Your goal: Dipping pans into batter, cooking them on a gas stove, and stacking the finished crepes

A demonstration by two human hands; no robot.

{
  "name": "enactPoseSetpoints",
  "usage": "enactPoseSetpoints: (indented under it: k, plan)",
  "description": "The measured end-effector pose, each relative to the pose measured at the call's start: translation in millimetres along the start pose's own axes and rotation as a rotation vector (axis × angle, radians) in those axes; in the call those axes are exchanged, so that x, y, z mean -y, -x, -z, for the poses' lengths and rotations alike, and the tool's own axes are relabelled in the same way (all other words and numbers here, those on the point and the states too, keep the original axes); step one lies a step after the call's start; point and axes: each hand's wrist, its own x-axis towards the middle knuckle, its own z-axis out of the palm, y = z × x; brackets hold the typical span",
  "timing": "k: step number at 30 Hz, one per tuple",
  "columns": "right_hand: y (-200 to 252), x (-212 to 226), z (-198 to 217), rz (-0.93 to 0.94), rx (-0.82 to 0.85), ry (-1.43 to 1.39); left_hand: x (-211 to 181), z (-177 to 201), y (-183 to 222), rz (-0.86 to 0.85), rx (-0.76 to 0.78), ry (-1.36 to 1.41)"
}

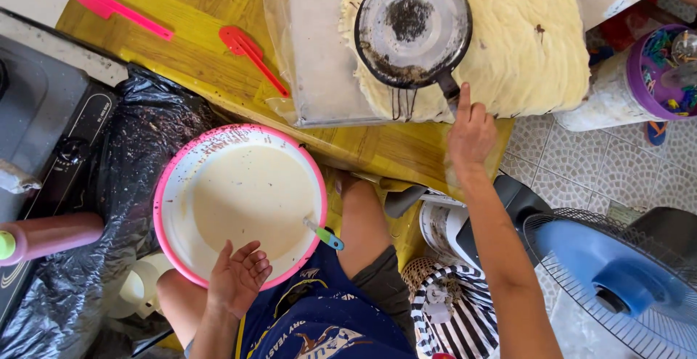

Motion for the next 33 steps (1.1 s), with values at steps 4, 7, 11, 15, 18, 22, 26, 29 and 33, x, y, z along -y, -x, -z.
enactPoseSetpoints:
  k: [4,7,11,15,18,22,26,29,33]
  plan:
    - [-29.7,-3.4,20.6,-0.01,-0.037,0.081,11.3,-14.9,1.9,0.038,0.011,-0.01]
    - [-52.1,10.8,51.9,-0.023,-0.08,-0.031,12.3,-53.7,19.6,0.019,0.035,-0.145]
    - [-62.3,89.1,130.9,-0.137,0.105,-0.881,1.5,-123.9,56.9,-0.343,0.092,-0.628]
    - [11.0,210.7,167.0,-0.297,0.496,-1.929,-19.8,-144.9,80.0,-0.735,0.363,-0.735]
    - [74.9,316.0,224.0,-0.336,1.132,-2.523,-9.1,-84.8,70.3,-0.689,0.215,-0.37]
    - [76.3,382.4,319.3,0.025,1.248,-2.476,-37.7,32.6,118.1,-0.698,-0.006,-0.326]
    - [114.5,440.2,337.6,0.722,0.904,-2.046,-23.8,106.9,160.2,-0.755,-0.169,-0.235]
    - [114.4,510.8,309.1,0.651,0.552,-1.569,-11.8,152.2,193.7,-0.837,-0.42,-0.157]
    - [66.2,591.8,281.4,0.316,0.51,-1.544,5.8,209.4,228.1,-0.965,-0.71,-0.215]
